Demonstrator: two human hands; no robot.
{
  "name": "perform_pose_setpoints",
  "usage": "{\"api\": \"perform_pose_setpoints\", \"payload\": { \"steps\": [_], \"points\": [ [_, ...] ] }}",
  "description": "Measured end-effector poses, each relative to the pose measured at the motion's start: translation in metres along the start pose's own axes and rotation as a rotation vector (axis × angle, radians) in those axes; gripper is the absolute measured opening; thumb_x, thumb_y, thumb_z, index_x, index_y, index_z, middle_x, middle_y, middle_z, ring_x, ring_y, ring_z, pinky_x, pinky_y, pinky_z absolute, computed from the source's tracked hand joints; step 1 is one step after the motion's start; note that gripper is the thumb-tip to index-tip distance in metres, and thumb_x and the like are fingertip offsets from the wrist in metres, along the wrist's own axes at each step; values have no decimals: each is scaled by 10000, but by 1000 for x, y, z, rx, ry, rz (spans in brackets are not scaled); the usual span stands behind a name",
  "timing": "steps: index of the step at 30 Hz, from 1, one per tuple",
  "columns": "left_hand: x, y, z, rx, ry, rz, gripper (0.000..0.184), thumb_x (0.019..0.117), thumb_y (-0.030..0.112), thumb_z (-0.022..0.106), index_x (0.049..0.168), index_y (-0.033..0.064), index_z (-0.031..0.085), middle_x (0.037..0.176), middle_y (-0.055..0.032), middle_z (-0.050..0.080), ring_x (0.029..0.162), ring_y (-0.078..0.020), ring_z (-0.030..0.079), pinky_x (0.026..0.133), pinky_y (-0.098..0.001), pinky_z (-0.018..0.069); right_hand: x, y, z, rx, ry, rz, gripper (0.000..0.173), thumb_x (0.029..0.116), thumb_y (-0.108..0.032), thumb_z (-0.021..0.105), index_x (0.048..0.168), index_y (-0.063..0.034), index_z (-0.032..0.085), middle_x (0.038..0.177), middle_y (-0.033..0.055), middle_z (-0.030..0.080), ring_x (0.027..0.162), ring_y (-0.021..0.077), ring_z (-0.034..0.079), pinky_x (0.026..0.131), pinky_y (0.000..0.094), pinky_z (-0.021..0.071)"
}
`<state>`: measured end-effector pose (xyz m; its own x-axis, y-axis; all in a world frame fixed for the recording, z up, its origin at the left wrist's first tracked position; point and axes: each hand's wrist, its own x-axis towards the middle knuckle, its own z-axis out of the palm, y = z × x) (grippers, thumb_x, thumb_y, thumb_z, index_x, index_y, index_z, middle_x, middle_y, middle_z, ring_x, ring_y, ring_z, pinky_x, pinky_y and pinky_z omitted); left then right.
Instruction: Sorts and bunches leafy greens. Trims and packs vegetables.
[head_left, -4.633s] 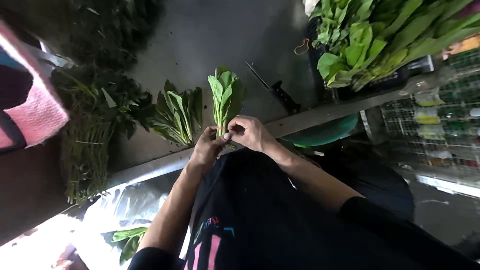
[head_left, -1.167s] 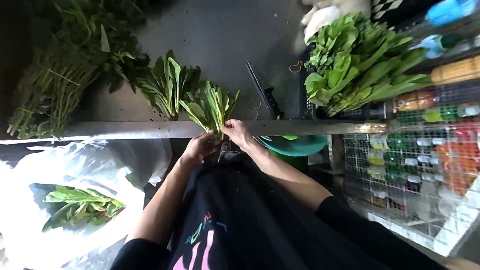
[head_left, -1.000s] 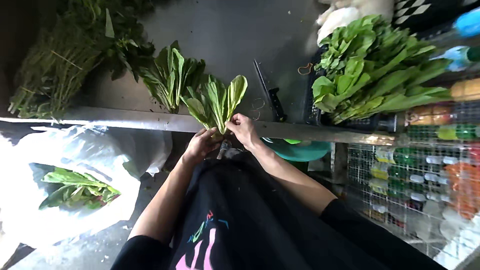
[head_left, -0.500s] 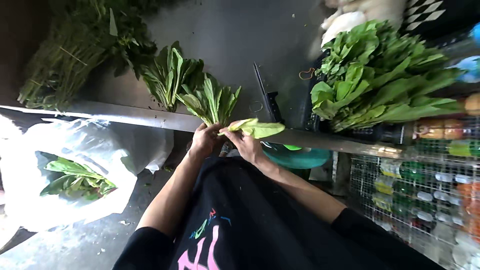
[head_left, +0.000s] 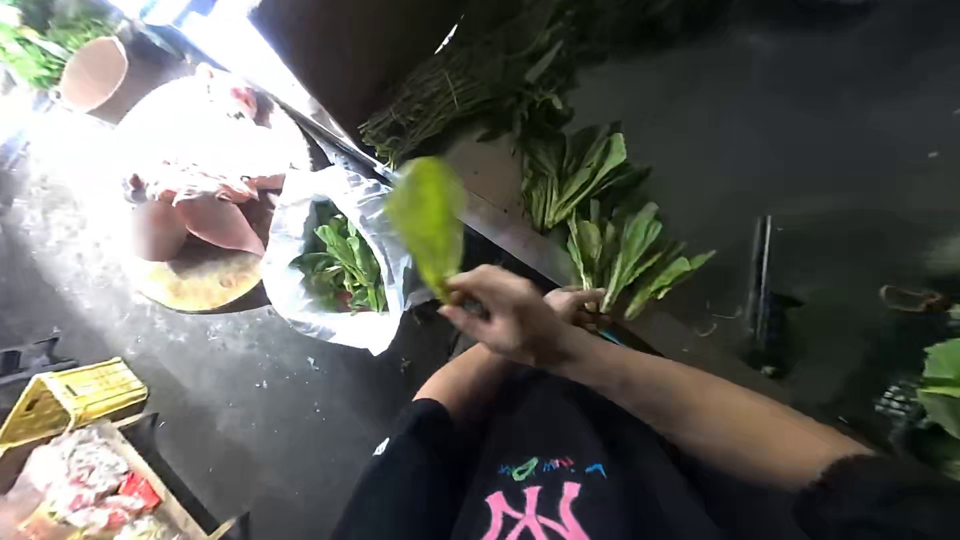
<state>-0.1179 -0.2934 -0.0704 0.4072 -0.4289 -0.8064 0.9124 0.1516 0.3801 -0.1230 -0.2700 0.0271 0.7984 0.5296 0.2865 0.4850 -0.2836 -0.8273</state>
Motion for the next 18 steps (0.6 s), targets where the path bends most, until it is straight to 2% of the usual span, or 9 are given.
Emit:
{"api": "perform_pose_setpoints", "payload": {
  "steps": [2, 4, 6, 7, 10, 12, 14, 16, 18],
  "points": [
    [12, 0, -27, 13, -189, 0, 428, 1080, 272, 512, 1433, 32, 480, 1159, -175, 661, 935, -214, 683, 848, -371, 576, 42, 1, 50, 93, -176, 98, 309, 989, -256, 677, 1216, -47, 702, 966, 68, 746, 899, 177, 716, 861, 378, 600],
    [8, 5, -41, 11, -212, 20, 398, 1083, 252, 497, 1414, 32, 497, 1111, -149, 675, 894, -185, 687, 819, -346, 584, 74, 11, 97, 141, -353, 245, 421, 987, -371, 683, 1263, -54, 672, 990, 107, 747, 931, 240, 722, 880, 458, 589],
    [9, -3, -52, 26, -224, -12, 412, 1073, 297, 515, 1433, 98, 516, 1119, -111, 702, 897, -171, 704, 823, -341, 591, 80, 24, 128, 78, -339, 251, 419, 960, -421, 704, 1156, -51, 713, 946, 106, 739, 920, 250, 709, 867, 450, 579],
    [15, -5, -58, 45, -254, -22, 432, 1074, 323, 513, 1455, 120, 506, 1162, -109, 702, 941, -187, 709, 854, -361, 591, 79, 33, 130, 62, -297, 226, 375, 963, -390, 705, 1119, -50, 731, 933, 98, 740, 921, 241, 707, 871, 429, 574],
    [30, -11, -72, 41, -311, -25, 397, 1076, 328, 495, 1416, 129, 548, 1144, -85, 713, 938, -186, 712, 848, -371, 593, 58, 62, 91, 16, -133, 219, 200, 959, -196, 711, 1066, -34, 761, 967, 98, 756, 995, 241, 707, 945, 409, 554],
    [28, -9, -81, 71, -380, -10, 334, 1078, 246, 473, 1363, 98, 561, 1083, -55, 709, 921, -150, 696, 838, -343, 587, 24, 90, 44, -132, 25, 334, 186, 943, -164, 720, 1078, -42, 762, 1035, 92, 760, 1050, 227, 705, 988, 398, 556],
    [30, -3, -80, 100, -373, -30, 258, 1076, 142, 456, 1295, 49, 555, 1023, -76, 707, 901, -173, 691, 825, -362, 590, -16, 113, -15, -260, 163, 632, 236, 968, -199, 685, 1138, -45, 739, 1072, 103, 747, 1034, 213, 712, 950, 416, 578],
    [38, -1, -77, 134, -413, -69, 355, 1078, 160, 439, 1418, 73, 498, 1182, -117, 696, 1002, -215, 701, 902, -396, 580, -51, 126, -62, -319, 307, 952, 284, 975, -270, 686, 1181, -77, 709, 1068, 97, 740, 979, 210, 724, 904, 446, 597],
    [45, -3, -77, 166, -432, -87, 419, 1073, 140, 436, 1490, 99, 436, 1298, -134, 654, 1071, -238, 687, 938, -413, 567, -73, 131, -82, -323, 372, 1125, 405, 937, -372, 737, 1213, -82, 684, 1087, 115, 719, 980, 242, 705, 892, 477, 581]
  ]
}}
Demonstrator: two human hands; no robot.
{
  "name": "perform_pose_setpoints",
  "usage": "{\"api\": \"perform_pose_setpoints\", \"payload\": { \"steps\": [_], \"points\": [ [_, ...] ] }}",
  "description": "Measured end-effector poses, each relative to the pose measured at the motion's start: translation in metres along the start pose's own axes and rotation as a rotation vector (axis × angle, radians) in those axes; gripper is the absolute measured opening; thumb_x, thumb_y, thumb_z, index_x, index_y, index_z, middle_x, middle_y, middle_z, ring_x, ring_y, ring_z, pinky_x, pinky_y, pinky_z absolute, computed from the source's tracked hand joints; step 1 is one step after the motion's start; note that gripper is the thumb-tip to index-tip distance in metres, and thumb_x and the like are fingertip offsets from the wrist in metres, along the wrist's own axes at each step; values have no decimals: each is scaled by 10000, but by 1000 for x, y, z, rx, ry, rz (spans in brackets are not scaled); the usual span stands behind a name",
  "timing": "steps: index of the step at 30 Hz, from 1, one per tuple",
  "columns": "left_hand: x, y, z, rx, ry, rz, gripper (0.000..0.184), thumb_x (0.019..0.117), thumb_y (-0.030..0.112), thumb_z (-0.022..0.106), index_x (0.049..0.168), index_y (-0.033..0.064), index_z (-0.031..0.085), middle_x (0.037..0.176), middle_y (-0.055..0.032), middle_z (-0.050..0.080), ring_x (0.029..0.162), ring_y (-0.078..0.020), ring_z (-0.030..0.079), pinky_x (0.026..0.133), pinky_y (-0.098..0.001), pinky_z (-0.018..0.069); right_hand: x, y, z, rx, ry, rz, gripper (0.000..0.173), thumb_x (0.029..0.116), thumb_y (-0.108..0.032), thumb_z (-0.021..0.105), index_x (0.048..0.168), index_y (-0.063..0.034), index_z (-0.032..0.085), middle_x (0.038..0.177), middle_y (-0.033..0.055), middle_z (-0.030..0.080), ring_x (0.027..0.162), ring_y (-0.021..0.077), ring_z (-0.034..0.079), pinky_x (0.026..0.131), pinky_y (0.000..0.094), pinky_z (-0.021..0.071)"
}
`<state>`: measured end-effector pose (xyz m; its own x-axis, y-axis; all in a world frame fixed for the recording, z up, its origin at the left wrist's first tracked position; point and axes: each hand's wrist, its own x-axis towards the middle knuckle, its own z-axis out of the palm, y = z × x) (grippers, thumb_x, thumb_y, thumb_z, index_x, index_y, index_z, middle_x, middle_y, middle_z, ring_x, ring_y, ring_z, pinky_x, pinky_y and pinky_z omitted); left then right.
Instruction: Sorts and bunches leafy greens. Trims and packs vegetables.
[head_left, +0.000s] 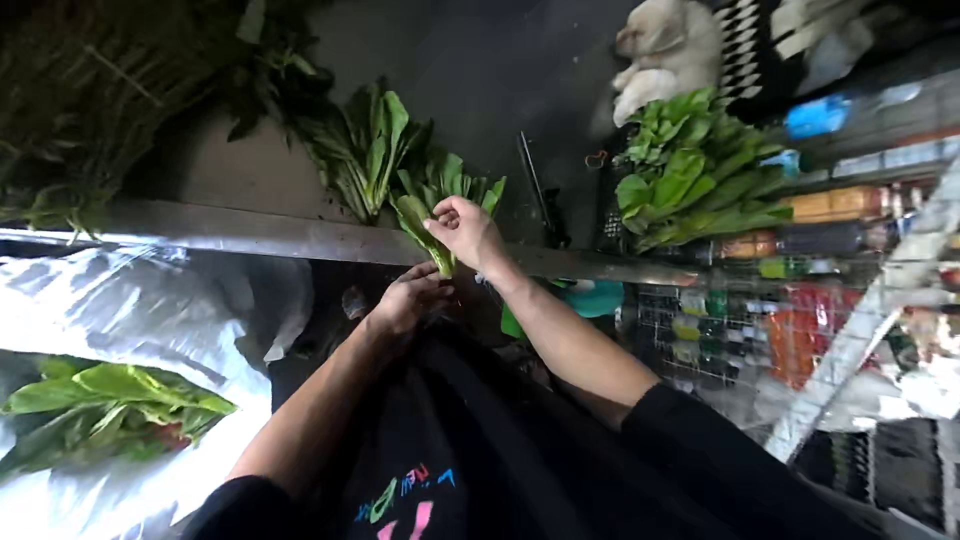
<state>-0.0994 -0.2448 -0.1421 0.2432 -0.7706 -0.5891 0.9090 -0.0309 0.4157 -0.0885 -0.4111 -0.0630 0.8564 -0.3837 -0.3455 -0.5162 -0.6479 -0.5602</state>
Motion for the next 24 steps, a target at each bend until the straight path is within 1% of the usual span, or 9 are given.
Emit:
{"api": "perform_pose_setpoints", "payload": {
  "steps": [2, 4, 7, 10, 12, 15, 19, 22, 24],
  "points": [
    [1, 0, 1, 51, 4, -22, 446, 1050, 93, 425, 1496, 111, 420, 1325, -131, 643, 1085, -240, 686, 930, -410, 570, -4, 8, 5, -37, -33, 61, 633, 866, -486, 793, 1322, -77, 633, 1191, 151, 679, 1065, 301, 671, 929, 534, 556],
    [0, 3, 4, 123, 21, -28, 402, 1039, 75, 422, 1438, 93, 467, 1238, -134, 676, 1025, -237, 701, 884, -405, 590, -6, 9, 23, -92, -4, 45, 735, 818, -519, 824, 1377, -98, 601, 1259, 165, 645, 1124, 327, 651, 946, 549, 555],
    [-7, 10, 10, 205, 42, -43, 334, 1059, 96, 439, 1387, 70, 497, 1127, -127, 695, 962, -219, 706, 858, -390, 593, -11, 11, 41, -122, 123, -10, 441, 872, -325, 763, 1239, -96, 679, 1200, 156, 667, 1101, 317, 665, 908, 509, 570],
    [-12, 15, 2, 275, 43, -42, 384, 1055, 87, 433, 1434, 56, 484, 1276, -128, 664, 1033, -208, 699, 897, -363, 581, -17, 15, 28, 39, 135, 18, 287, 920, -192, 690, 1164, -41, 706, 1142, 158, 688, 1085, 295, 669, 953, 488, 550],
    [-15, 14, -4, 248, 83, -11, 361, 1074, 118, 431, 1422, 50, 500, 1282, -136, 667, 1036, -213, 701, 901, -365, 576, -22, 18, 12, 131, 103, 69, 318, 954, -220, 686, 1213, -36, 684, 1144, 159, 701, 1048, 279, 691, 940, 492, 560],
    [-19, 15, -11, 201, 160, 28, 325, 1089, 165, 439, 1378, 60, 543, 1232, -119, 690, 1004, -203, 706, 880, -363, 578, -15, 21, 9, 146, 104, 70, 375, 941, -294, 725, 1218, -48, 666, 1130, 151, 698, 1009, 263, 695, 911, 476, 570],
    [-17, 16, -12, 180, 228, 55, 304, 1090, 204, 452, 1317, 61, 595, 1209, -108, 699, 980, -191, 705, 858, -361, 573, 4, 14, 24, 36, 43, 116, 635, 875, -463, 789, 1337, -62, 617, 1229, 162, 674, 1132, 316, 656, 979, 544, 537],
    [-19, 21, -13, 188, 240, 74, 285, 1081, 201, 480, 1302, 71, 605, 1188, -103, 707, 958, -193, 711, 836, -356, 580, 10, 10, 25, 6, 38, 120, 290, 930, -314, 716, 1120, -96, 742, 1178, 138, 683, 1127, 296, 650, 961, 529, 532],
    [-22, 24, -17, 177, 247, 95, 279, 1078, 212, 489, 1295, 83, 607, 1177, -100, 709, 943, -189, 711, 823, -350, 580, 8, 7, 18, 48, 37, 126, 220, 954, -275, 687, 1060, -96, 756, 1153, 125, 696, 1122, 280, 653, 974, 518, 526]
  ]
}}
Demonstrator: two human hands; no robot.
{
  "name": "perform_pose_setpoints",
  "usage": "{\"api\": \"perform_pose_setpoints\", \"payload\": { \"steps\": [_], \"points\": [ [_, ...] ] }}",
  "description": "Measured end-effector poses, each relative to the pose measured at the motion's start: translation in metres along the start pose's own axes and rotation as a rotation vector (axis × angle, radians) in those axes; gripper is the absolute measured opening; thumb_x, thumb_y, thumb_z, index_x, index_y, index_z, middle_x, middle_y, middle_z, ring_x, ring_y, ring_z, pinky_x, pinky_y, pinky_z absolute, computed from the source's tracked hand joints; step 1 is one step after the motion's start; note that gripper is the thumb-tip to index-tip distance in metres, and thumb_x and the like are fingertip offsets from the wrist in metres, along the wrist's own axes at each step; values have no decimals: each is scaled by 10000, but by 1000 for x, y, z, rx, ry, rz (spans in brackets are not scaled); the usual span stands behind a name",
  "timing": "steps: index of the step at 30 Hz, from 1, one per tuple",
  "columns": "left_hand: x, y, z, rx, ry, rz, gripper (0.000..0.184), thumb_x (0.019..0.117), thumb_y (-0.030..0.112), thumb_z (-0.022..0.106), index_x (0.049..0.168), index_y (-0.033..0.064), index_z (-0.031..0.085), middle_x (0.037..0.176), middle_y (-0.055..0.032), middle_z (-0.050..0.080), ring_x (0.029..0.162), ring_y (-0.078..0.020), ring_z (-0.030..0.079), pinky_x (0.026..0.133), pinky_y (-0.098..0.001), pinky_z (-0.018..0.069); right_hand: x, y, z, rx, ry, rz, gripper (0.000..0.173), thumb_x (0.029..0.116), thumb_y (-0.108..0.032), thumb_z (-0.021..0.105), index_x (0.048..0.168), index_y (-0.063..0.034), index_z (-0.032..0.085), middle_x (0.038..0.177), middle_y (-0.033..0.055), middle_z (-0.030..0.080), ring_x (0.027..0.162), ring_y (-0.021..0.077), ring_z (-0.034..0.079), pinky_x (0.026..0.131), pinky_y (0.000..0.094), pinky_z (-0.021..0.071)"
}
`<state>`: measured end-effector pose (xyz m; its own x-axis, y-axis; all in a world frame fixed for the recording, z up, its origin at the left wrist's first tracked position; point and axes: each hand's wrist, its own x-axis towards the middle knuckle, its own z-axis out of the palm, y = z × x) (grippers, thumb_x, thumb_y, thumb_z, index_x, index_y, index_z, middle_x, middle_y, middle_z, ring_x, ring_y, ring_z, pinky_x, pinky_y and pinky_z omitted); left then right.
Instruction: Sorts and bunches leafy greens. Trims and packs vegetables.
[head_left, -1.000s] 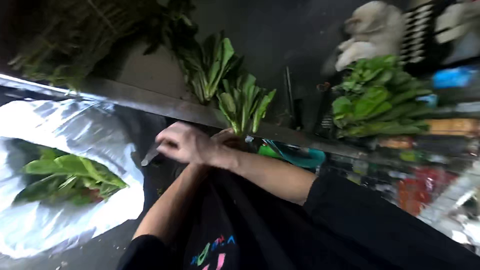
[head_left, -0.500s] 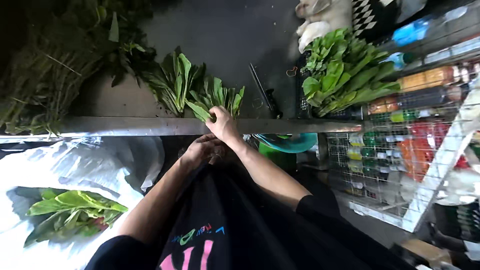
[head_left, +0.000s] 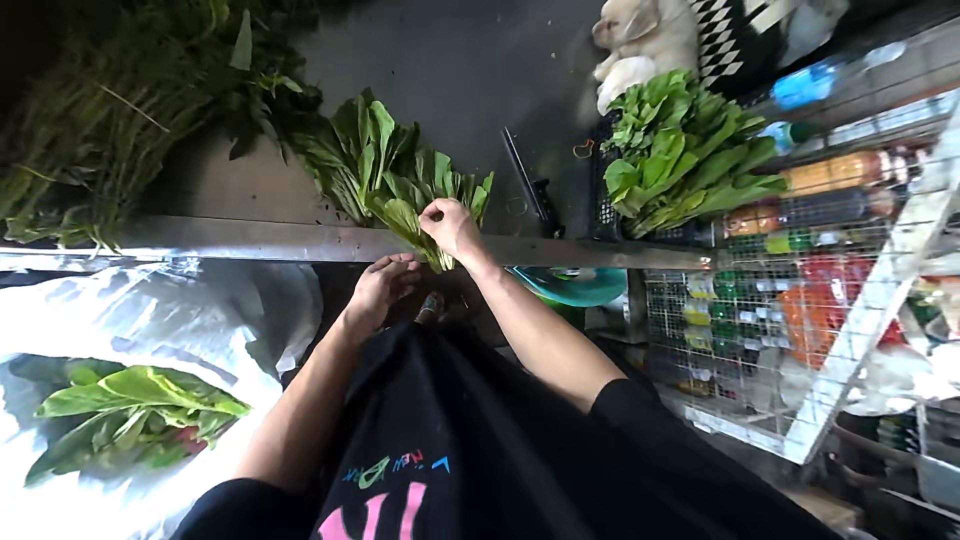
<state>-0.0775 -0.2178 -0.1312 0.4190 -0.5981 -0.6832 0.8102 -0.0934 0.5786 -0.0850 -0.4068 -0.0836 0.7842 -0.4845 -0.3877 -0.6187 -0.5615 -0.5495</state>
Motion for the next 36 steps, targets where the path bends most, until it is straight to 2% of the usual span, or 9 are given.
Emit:
{"api": "perform_pose_setpoints", "payload": {
  "steps": [2, 5, 7, 10, 16, 19, 22, 26, 36],
  "points": [
    [-1, 1, -4, -15, 26, 16, 280, 1077, 222, 484, 1290, 97, 616, 1163, -89, 711, 927, -177, 711, 815, -342, 583, 0, 2, -2, 27, -1, -11, 325, 940, -359, 725, 1115, -84, 729, 1121, 127, 709, 1078, 281, 671, 955, 522, 537],
    [8, 2, -10, -41, 50, 25, 256, 1068, 234, 510, 1249, 95, 625, 1087, -76, 718, 910, -172, 711, 819, -347, 593, 1, -1, 12, -216, -68, -87, 759, 822, -606, 783, 1364, -101, 618, 1315, 159, 630, 1157, 332, 646, 957, 568, 548],
    [8, 1, -11, -11, 37, 42, 254, 1067, 244, 516, 1235, 94, 633, 1077, -69, 721, 898, -162, 708, 806, -339, 590, 1, -4, 23, -317, -54, -125, 630, 857, -515, 775, 1319, -105, 651, 1333, 168, 614, 1173, 348, 637, 948, 566, 549],
    [-6, 9, -15, 45, 12, 81, 258, 1079, 240, 491, 1251, 95, 617, 1137, -73, 711, 919, -160, 706, 820, -337, 585, 0, -13, 11, -120, -32, -52, 345, 924, -312, 709, 1162, -63, 719, 1202, 160, 673, 1118, 329, 655, 935, 578, 540],
    [-24, 27, -33, -41, 17, 155, 281, 1095, 209, 451, 1293, 84, 607, 1147, -86, 718, 937, -176, 711, 829, -344, 590, -24, -12, -45, 700, -79, 10, 312, 976, -227, 694, 1218, -31, 675, 1088, 108, 714, 947, 188, 680, 779, 383, 580],
    [-25, 45, -29, -53, -83, 242, 344, 1101, 237, 426, 1357, 74, 587, 1211, -98, 700, 1016, -194, 702, 888, -375, 586, -36, -14, -54, 942, -226, -75, 271, 997, -157, 626, 1237, -32, 631, 1099, 94, 700, 949, 165, 679, 804, 345, 589],
    [-29, 70, -14, 2, -182, 334, 374, 1057, 268, 510, 1370, 72, 572, 1192, -88, 692, 1041, -200, 690, 908, -404, 588, -46, -24, -52, 960, -286, -120, 255, 959, -108, 661, 1205, -47, 641, 1082, 71, 702, 939, 137, 677, 786, 313, 593],
    [-25, 91, 2, 125, -166, 389, 286, 985, 209, 670, 1218, 47, 625, 1046, -82, 720, 921, -178, 705, 829, -375, 611, -50, -30, -42, 880, -321, -180, 262, 896, -107, 745, 1143, -59, 675, 1018, 37, 710, 884, 105, 669, 755, 288, 587],
    [-18, 89, 2, -172, -39, 410, 229, 1047, 135, 566, 1251, 32, 559, 1072, -106, 709, 955, -219, 711, 847, -426, 615, -56, -16, -43, 960, -93, -124, 188, 978, -55, 546, 1139, -13, 635, 1049, 121, 726, 911, 180, 703, 764, 319, 599]
  ]
}}
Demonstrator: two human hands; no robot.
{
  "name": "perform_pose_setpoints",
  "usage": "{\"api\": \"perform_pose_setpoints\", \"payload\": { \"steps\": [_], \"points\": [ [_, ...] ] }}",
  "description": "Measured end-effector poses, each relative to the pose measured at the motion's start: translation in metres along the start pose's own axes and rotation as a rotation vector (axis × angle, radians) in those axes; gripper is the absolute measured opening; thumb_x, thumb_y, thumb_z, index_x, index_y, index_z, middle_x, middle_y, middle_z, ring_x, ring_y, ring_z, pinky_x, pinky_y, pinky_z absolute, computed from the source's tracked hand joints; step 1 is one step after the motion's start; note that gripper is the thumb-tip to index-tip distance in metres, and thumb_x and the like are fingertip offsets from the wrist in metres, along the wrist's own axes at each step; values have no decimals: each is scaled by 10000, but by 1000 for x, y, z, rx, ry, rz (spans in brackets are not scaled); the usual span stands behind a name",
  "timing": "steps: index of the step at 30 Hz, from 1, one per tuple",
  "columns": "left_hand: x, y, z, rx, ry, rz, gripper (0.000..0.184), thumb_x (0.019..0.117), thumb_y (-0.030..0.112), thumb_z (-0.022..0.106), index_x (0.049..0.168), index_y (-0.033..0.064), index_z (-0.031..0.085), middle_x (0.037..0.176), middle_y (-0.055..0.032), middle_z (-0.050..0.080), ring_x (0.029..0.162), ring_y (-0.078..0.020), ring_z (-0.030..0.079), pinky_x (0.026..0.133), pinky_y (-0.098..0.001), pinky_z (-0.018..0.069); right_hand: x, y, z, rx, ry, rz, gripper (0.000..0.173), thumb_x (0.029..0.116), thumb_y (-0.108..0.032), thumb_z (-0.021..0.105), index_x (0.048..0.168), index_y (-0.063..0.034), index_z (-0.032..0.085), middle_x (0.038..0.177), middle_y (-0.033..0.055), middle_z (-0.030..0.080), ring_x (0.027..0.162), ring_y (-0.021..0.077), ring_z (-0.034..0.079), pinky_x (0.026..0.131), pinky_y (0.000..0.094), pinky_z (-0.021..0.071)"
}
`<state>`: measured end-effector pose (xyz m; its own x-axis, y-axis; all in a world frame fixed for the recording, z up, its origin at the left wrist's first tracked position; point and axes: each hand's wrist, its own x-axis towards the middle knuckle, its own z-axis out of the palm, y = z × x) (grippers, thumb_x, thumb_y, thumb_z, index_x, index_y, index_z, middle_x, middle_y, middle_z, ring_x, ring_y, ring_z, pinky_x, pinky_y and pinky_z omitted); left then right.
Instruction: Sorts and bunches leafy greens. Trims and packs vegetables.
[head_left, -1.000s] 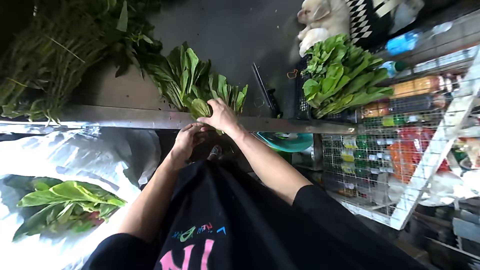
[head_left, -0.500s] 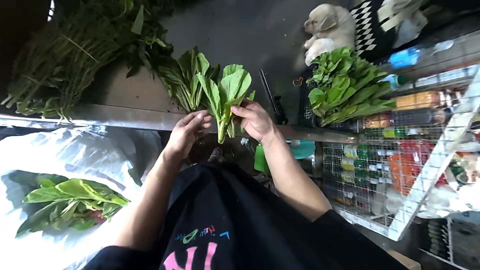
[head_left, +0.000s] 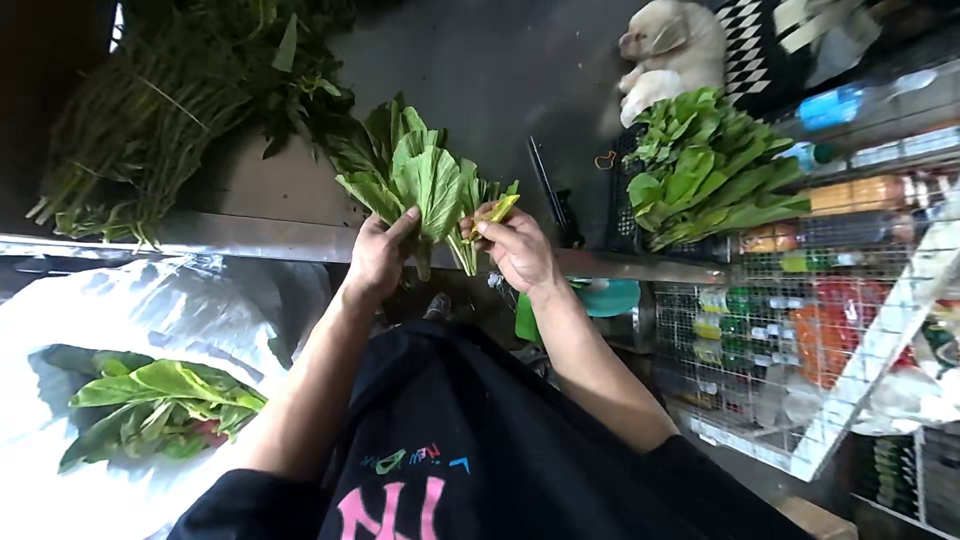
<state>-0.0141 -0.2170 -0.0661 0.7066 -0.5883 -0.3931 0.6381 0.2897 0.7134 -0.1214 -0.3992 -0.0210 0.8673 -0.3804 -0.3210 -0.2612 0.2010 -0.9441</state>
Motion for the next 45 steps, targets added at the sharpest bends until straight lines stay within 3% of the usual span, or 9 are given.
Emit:
{"api": "perform_pose_setpoints", "payload": {
  "steps": [6, 11, 20, 25, 27, 31, 35, 38, 45],
  "points": [
    [-1, 2, 8, -1, -90, -27, 228, 1005, 85, 612, 1221, 19, 577, 1062, -110, 718, 944, -212, 714, 847, -422, 615, 8, -8, 28, -136, 53, -71, 576, 830, -269, 843, 1296, -26, 607, 1142, 87, 711, 1069, 164, 689, 971, 396, 591],
    [-1, 2, 6, -59, -136, -39, 309, 987, 74, 637, 1278, 25, 549, 1108, -122, 703, 990, -216, 703, 900, -426, 599, 16, -9, 40, -247, 154, -148, 334, 870, -185, 823, 1146, -38, 705, 1055, 78, 745, 1011, 154, 716, 938, 389, 610],
    [1, 17, -8, -272, 51, -19, 336, 1091, 267, 483, 1345, 50, 513, 1180, -136, 693, 1091, -260, 689, 972, -490, 569, -3, 6, 29, 97, 127, -272, 371, 923, -132, 763, 1259, -41, 633, 1178, 105, 702, 1120, 229, 682, 1002, 486, 577],
    [10, 16, -18, -351, 43, 23, 227, 1110, 285, 425, 1124, 140, 599, 1036, -58, 688, 928, -200, 692, 854, -391, 594, -16, 2, 26, 82, 121, -323, 376, 913, -163, 787, 1255, -92, 648, 1196, 55, 704, 1130, 192, 677, 1024, 456, 564],
    [11, 17, -16, -290, 9, 36, 246, 1114, 273, 412, 1140, 117, 600, 1070, -70, 703, 969, -208, 700, 891, -398, 588, -17, 0, 25, 73, 122, -341, 369, 911, -158, 789, 1249, -94, 654, 1188, 53, 707, 1119, 192, 682, 1011, 449, 572],
    [9, 17, -4, 143, -180, -59, 428, 1043, 266, 557, 1413, 53, 525, 1193, -84, 704, 1016, -176, 689, 889, -371, 585, -16, -3, 23, 51, 107, -330, 413, 914, -133, 781, 1292, -93, 620, 1208, 60, 694, 1130, 196, 677, 1008, 456, 576],
    [13, 12, 8, 319, -313, -391, 386, 1042, 317, 578, 1341, 75, 581, 1076, -88, 733, 927, -193, 723, 817, -376, 615, -15, -3, 22, 10, 100, -307, 414, 917, -145, 779, 1294, -83, 621, 1209, 68, 695, 1127, 200, 679, 1005, 462, 577],
    [17, 5, 10, 200, -220, -394, 293, 1059, 267, 552, 1272, 71, 593, 984, -73, 716, 818, -162, 698, 721, -328, 602, -18, -2, 22, -9, 137, -356, 378, 915, -146, 782, 1261, -84, 642, 1178, 58, 707, 1107, 187, 688, 995, 445, 584],
    [25, 0, 6, 21, 89, -322, 362, 1064, 290, 547, 1359, 80, 530, 1043, -125, 714, 889, -229, 713, 750, -401, 611, -29, -2, 22, -54, 243, -481, 302, 910, -162, 790, 1191, -115, 689, 1132, 27, 730, 1074, 168, 703, 984, 427, 592]
  ]
}}
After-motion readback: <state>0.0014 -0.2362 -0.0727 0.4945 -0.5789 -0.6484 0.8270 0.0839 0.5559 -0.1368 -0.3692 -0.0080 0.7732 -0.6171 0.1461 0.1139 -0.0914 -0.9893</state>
